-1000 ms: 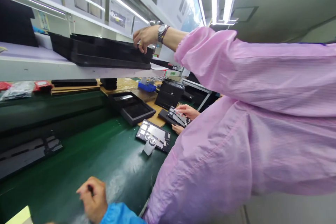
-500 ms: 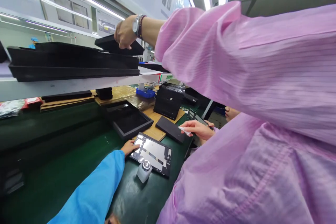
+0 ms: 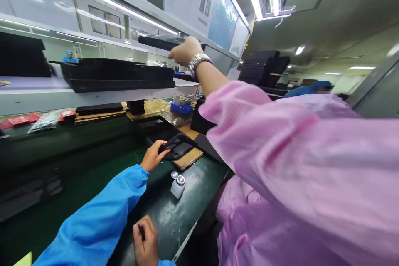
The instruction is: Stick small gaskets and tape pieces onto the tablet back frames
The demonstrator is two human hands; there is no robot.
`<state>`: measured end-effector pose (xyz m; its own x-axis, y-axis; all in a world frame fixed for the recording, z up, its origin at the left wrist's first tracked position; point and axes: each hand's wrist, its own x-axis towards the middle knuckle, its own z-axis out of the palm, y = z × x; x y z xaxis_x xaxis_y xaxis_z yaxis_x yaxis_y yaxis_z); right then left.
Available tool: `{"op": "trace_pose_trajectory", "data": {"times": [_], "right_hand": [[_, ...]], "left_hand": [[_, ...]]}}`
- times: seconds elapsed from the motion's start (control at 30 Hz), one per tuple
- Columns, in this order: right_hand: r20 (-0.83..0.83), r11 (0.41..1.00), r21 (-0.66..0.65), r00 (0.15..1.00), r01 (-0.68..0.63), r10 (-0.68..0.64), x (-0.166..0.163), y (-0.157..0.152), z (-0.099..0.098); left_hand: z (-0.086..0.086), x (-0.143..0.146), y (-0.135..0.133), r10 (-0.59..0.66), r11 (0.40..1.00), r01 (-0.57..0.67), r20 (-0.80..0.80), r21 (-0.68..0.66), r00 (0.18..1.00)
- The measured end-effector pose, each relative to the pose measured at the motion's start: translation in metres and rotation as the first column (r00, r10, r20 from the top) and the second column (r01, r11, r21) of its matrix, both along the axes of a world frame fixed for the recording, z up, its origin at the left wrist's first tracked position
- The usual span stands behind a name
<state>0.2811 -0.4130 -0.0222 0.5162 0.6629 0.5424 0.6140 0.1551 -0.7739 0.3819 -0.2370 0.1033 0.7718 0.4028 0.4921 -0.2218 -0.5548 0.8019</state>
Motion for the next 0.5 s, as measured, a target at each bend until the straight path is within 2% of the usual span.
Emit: {"op": "trace_pose_trajectory", "data": {"times": [0.03, 0.1, 0.17, 0.27, 0.3, 0.33, 0.37, 0.4, 0.43, 0.5], "right_hand": [[0.065, 0.986, 0.107, 0.989, 0.125, -0.132, -0.013, 0.006, -0.012], [0.140, 0.946, 0.207, 0.950, 0.248, -0.280, -0.021, 0.005, -0.019], [0.211, 0.924, 0.230, 0.911, 0.305, -0.353, -0.012, -0.008, -0.003], [0.194, 0.909, 0.134, 0.889, 0.395, -0.415, 0.016, -0.024, 0.042], [0.165, 0.952, 0.021, 0.938, 0.306, -0.305, 0.023, -0.025, 0.056], [0.103, 0.984, -0.104, 0.986, 0.142, -0.132, 0.027, -0.023, 0.065], [-0.003, 0.976, -0.208, 0.998, -0.057, 0.058, 0.029, -0.019, 0.070], [-0.130, 0.930, -0.274, 0.968, -0.245, 0.216, 0.028, -0.014, 0.070], [-0.254, 0.875, -0.295, 0.914, -0.384, 0.315, 0.024, -0.009, 0.065], [-0.436, 0.819, -0.274, 0.824, -0.504, 0.361, 0.015, 0.001, 0.047]], "left_hand": [[0.012, -0.023, 0.003, 0.006, 0.999, -0.006, 0.000, 0.035, 1.000], [0.034, -0.077, 0.011, 0.030, 0.996, -0.028, -0.022, 0.084, 0.999], [0.052, -0.135, 0.018, 0.063, 0.993, -0.055, -0.072, 0.104, 0.995], [0.067, -0.212, 0.023, 0.072, 0.996, -0.059, -0.205, 0.073, 0.976], [0.068, -0.232, 0.024, 0.062, 0.998, -0.052, -0.255, 0.047, 0.965], [0.066, -0.248, 0.026, 0.051, 0.999, -0.048, -0.302, 0.017, 0.952], [0.062, -0.261, 0.027, 0.044, 0.999, -0.052, -0.343, -0.015, 0.938], [0.055, -0.272, 0.029, 0.047, 0.997, -0.069, -0.375, -0.044, 0.926], [0.045, -0.281, 0.030, 0.067, 0.993, -0.102, -0.397, -0.067, 0.915], [0.021, -0.300, 0.029, 0.170, 0.971, -0.223, -0.411, -0.085, 0.896]]}}
